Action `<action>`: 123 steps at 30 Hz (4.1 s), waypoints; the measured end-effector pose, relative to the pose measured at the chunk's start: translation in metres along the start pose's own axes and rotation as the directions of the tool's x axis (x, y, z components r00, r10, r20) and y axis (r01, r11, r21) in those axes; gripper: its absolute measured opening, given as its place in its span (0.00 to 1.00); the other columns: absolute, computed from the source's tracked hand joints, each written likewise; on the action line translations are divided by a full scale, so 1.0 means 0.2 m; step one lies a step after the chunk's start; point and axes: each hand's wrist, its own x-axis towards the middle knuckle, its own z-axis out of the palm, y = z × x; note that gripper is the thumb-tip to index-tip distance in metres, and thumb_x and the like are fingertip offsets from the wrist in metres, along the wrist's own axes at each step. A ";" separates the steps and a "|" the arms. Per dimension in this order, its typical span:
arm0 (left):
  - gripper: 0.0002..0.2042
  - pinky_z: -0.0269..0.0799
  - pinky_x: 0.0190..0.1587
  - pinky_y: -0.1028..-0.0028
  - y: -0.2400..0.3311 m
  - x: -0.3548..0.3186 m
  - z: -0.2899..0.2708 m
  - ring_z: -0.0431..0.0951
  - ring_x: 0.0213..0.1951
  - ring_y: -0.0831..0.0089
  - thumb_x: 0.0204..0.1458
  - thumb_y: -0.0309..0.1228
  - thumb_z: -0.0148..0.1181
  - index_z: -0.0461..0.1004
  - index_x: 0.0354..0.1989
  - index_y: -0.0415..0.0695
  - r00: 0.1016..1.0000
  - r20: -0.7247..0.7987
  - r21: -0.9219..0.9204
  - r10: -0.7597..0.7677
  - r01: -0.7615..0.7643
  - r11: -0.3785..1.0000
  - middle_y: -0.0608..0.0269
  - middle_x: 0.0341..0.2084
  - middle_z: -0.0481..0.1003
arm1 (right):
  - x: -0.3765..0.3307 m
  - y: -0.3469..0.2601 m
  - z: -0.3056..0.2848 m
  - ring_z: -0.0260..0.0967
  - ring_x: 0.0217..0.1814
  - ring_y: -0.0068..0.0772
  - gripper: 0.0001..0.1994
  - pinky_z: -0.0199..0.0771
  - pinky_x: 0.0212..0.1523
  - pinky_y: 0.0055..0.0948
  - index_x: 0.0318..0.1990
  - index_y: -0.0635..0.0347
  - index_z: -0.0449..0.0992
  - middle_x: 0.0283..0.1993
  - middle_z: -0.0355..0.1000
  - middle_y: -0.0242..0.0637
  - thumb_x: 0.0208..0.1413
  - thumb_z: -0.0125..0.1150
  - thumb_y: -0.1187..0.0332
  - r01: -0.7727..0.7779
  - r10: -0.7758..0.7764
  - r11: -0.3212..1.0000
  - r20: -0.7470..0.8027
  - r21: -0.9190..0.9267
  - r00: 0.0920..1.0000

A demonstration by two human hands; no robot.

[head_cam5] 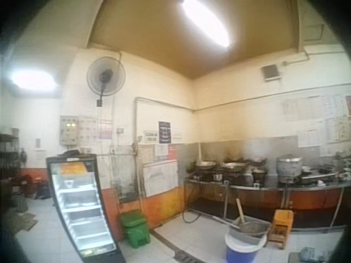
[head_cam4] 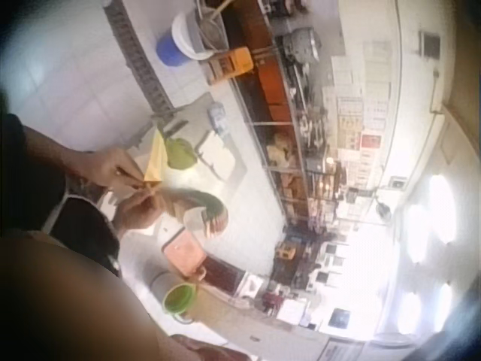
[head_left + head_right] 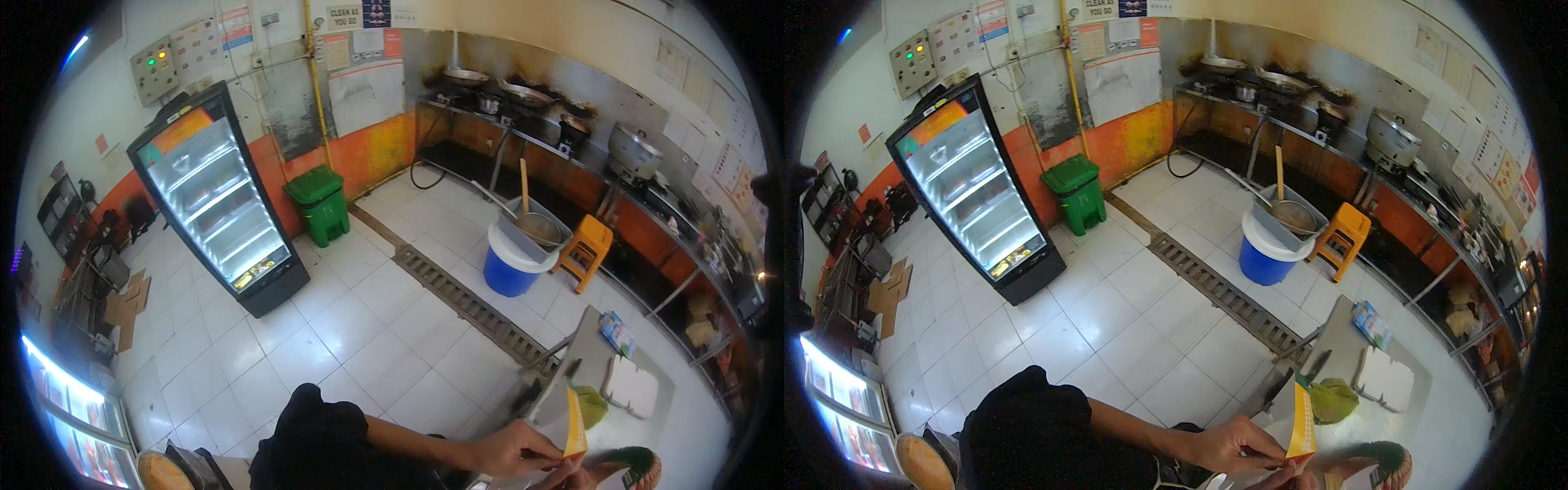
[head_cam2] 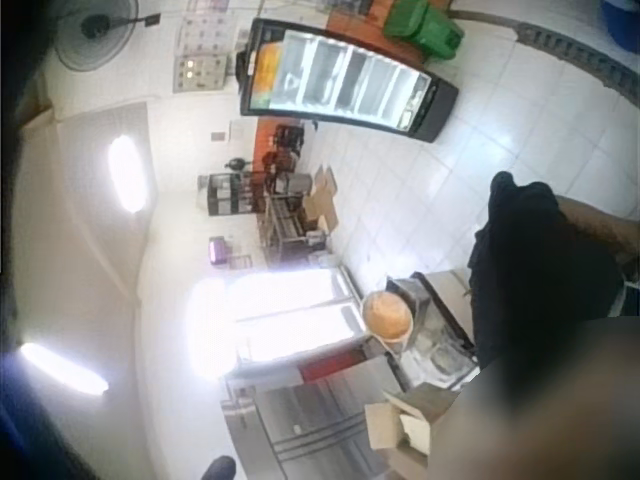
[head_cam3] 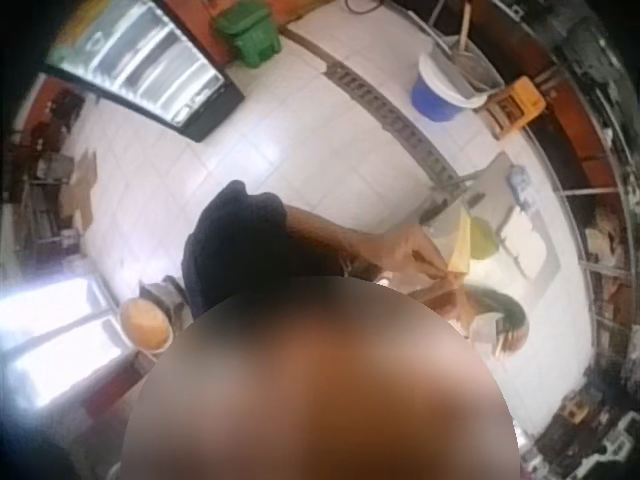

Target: The person folds and assembles small paper boxes from flat sheets on a metal countertop. They repeatedly fold the sides, tuck flaps, and stack the finished boxes. The workspace includes a cutting board, a green basket, and a roll of paper.

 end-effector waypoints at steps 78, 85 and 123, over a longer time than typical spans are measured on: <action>0.10 0.80 0.48 0.74 -0.54 -0.12 0.16 0.84 0.41 0.73 0.55 0.17 0.71 0.83 0.46 0.34 0.947 0.029 0.177 -0.319 0.309 0.934 0.60 0.41 0.85 | -0.09 0.37 -0.41 0.77 0.46 0.41 0.08 0.79 0.47 0.37 0.43 0.59 0.86 0.41 0.79 0.40 0.56 0.73 0.73 -0.344 0.313 0.939 0.359 0.023 0.879; 0.10 0.81 0.47 0.73 -0.65 0.02 0.32 0.83 0.41 0.73 0.56 0.14 0.67 0.83 0.46 0.30 0.842 0.397 0.026 -0.365 0.388 0.921 0.54 0.40 0.84 | -0.28 0.27 -0.49 0.77 0.45 0.38 0.08 0.79 0.47 0.33 0.44 0.59 0.87 0.42 0.80 0.38 0.56 0.75 0.73 -0.466 0.465 0.884 -0.105 0.016 0.879; 0.14 0.88 0.49 0.58 -0.66 0.10 0.48 0.85 0.45 0.62 0.64 0.19 0.57 0.72 0.57 0.36 0.776 0.397 -0.181 -0.490 0.590 0.787 0.53 0.43 0.82 | -0.40 0.32 -0.55 0.81 0.45 0.43 0.13 0.84 0.42 0.35 0.47 0.59 0.83 0.46 0.81 0.43 0.54 0.74 0.74 -0.345 0.267 0.896 -0.281 -0.279 0.922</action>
